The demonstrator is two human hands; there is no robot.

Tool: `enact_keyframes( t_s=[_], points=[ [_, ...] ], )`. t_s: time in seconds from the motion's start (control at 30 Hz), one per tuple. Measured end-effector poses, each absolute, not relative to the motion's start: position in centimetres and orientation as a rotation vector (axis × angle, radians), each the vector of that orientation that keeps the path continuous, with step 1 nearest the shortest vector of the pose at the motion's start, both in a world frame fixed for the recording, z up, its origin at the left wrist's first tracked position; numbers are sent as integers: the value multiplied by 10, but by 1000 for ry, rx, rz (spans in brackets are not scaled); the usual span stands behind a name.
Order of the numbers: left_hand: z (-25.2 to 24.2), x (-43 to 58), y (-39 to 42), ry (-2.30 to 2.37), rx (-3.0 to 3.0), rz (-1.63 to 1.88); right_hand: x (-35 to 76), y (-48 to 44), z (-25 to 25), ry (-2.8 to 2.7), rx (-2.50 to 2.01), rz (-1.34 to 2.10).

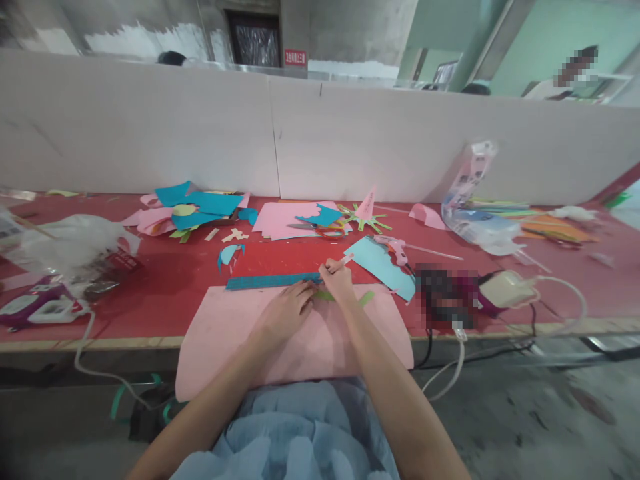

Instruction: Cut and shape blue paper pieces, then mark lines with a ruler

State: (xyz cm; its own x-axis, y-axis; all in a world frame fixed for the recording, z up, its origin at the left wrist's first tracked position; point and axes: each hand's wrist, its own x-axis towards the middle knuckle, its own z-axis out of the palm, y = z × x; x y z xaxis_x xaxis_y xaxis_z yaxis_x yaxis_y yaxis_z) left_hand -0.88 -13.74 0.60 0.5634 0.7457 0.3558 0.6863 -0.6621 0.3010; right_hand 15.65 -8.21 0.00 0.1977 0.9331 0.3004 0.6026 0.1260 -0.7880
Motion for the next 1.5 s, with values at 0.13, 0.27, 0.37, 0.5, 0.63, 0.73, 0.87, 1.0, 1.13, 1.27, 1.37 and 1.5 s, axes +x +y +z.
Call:
enact_keyframes(
  t_s=[0.13,0.27,0.37,0.5,0.63,0.73,0.87,1.0,1.13,1.27,1.37,1.5],
  points=[
    [6,-9,-138,1226,2665,695,156,-83,0,-1502,-1569,444],
    [6,-8,-138,1235,2662,701,156,-84,2,-1507,-1570,447],
    [6,-8,-138,1224,2667,690,155,-84,4,-1464,-1565,473],
    [6,-9,-138,1219,2670,691,155,-85,4,-1468,-1530,518],
    [5,-9,-138,1223,2664,708,156,-84,3,-1478,-1552,485],
    [5,-8,-138,1232,2656,703,157,-83,3,-1437,-1571,463],
    [6,-8,-138,1226,2667,694,158,-81,4,-1435,-1600,452],
    [5,-9,-138,1220,2682,686,158,-82,4,-1461,-1588,460],
    [5,-9,-137,1216,2679,686,158,-82,4,-1477,-1586,461],
    [5,-9,-137,1215,2679,682,158,-81,3,-1509,-1636,396],
    [5,-8,-137,1214,2671,691,158,-81,4,-1510,-1642,390],
    [6,-8,-137,1223,2660,684,158,-82,4,-1504,-1607,423]
  ],
)
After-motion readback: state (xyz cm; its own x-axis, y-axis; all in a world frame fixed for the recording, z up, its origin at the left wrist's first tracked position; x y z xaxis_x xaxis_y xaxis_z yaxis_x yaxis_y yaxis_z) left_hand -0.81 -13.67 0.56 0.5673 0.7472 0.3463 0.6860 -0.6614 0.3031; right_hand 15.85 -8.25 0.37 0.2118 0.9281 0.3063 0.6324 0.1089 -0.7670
